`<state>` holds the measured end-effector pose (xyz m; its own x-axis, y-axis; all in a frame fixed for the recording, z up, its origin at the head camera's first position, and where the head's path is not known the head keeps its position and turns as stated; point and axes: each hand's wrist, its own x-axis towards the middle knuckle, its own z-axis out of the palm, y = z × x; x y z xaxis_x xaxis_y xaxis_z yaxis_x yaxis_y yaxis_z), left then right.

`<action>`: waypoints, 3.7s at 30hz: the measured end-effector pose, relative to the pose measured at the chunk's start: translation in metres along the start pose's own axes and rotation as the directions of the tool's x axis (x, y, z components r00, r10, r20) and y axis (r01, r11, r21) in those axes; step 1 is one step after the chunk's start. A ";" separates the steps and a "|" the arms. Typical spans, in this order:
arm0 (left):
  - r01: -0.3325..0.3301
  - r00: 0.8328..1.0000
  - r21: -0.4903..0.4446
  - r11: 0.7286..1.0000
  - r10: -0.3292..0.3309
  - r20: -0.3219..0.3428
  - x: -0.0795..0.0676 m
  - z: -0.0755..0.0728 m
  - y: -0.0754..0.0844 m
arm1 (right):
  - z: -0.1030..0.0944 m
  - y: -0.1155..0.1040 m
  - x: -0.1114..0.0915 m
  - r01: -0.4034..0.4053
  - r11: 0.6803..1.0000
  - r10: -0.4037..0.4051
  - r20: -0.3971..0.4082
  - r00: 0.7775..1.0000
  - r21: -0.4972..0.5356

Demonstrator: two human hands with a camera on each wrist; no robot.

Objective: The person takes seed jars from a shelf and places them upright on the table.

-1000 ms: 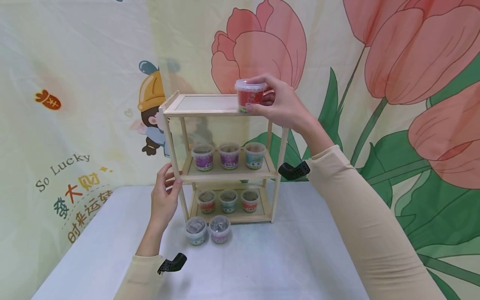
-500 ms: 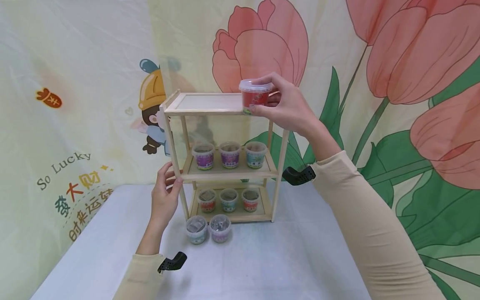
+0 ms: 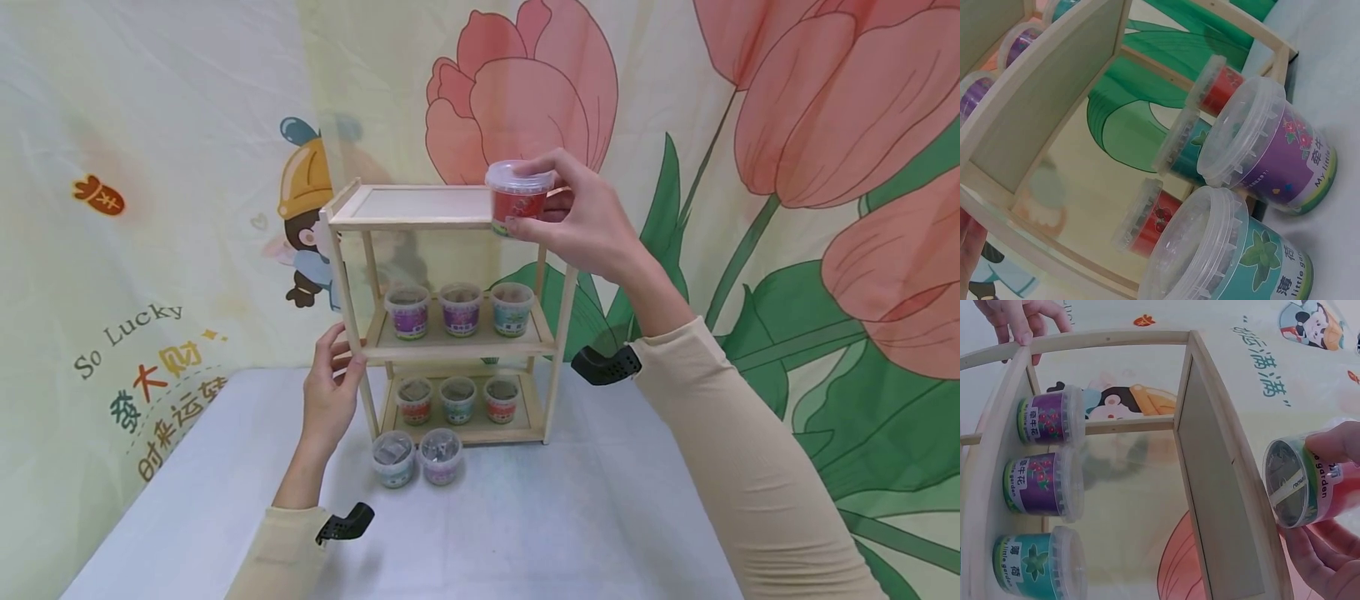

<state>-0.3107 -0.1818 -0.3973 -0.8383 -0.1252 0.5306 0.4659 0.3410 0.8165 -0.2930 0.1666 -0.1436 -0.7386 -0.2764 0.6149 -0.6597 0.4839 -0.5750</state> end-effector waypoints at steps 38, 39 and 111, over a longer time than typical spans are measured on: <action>0.016 1.000 0.012 1.000 -0.016 0.009 0.000 -0.001 0.001 | 0.054 0.035 -0.061 0.027 0.994 -0.027 0.001 1.000 0.110; 0.016 1.000 0.012 1.000 -0.016 0.010 0.000 -0.001 0.001 | 0.055 0.037 -0.062 0.024 0.994 -0.025 0.002 1.000 0.108; -0.009 1.000 0.044 0.999 0.010 -0.018 0.001 0.002 -0.005 | 0.190 0.139 -0.197 -0.251 0.952 0.254 0.006 0.967 0.178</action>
<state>-0.3140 -0.1822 -0.4013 -0.8283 -0.1384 0.5429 0.4608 0.3830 0.8006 -0.2655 0.1306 -0.4477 -0.8827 -0.1498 0.4454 -0.4672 0.3819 -0.7974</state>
